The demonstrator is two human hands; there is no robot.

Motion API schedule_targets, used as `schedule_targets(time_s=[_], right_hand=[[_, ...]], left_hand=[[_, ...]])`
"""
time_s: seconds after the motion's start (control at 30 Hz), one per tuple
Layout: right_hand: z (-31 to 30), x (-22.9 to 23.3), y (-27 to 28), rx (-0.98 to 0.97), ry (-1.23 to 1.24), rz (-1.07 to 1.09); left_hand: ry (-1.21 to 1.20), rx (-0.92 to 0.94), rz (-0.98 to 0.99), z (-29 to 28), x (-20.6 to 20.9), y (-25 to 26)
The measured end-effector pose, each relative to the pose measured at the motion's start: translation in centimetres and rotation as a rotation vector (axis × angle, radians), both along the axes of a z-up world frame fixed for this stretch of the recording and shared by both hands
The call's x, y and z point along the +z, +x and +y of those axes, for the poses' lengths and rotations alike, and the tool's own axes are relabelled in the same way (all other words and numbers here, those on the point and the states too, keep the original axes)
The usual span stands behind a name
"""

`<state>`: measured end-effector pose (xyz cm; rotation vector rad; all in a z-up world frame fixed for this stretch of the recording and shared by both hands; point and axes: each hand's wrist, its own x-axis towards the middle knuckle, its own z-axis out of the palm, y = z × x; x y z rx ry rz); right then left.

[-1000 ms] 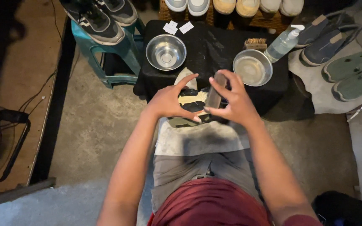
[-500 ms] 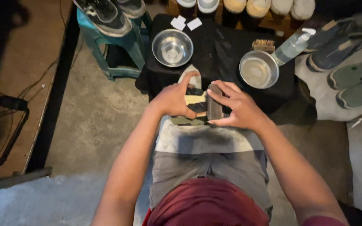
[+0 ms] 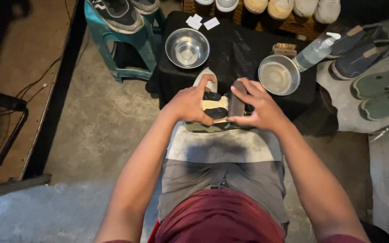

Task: The person scrubs the sole of a sneaker with a small rectangular block, then wipes the sole with a cloth. The shoe is held on the lap over a cloth, and the person repeatedly scrubs and wipes the same sole area.

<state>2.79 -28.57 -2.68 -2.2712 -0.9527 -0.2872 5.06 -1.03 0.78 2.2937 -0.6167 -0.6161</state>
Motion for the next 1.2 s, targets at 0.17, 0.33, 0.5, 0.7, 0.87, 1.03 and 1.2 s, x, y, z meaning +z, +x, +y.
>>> schedule_targets(time_s=[0.17, 0.33, 0.5, 0.7, 0.87, 1.03, 1.2], right_hand=[[1.1, 0.1, -1.5, 0.018, 0.004, -0.03], [1.1, 0.3, -1.4, 0.004, 0.05, 0.038], [0.9, -1.8, 0.1, -0.024, 0.142, 0.125], [1.1, 0.9, -2.9, -0.008, 0.073, 0.089], [-0.8, -1.8, 0.3, -0.02, 0.05, -0.014], [1.1, -0.1, -2.6, -0.036, -0.024, -0.089], [-1.1, -3.4, 0.4, -0.021, 0.058, -0.07]], left_hand=[[0.002, 0.036, 0.01, 0.2, 0.1, 0.1], [-0.012, 0.033, -0.006, 0.2, 0.2, -0.4], [-0.014, 0.013, -0.021, 0.3, -0.4, -0.8], [0.009, 0.031, -0.007, 0.4, -0.3, -0.4], [-0.045, 0.02, 0.02, 0.3, 1.6, -1.1], [-0.053, 0.029, 0.037, 0.7, 1.1, -0.2], [-0.045, 0.013, -0.114, 0.1, -2.5, 0.6]])
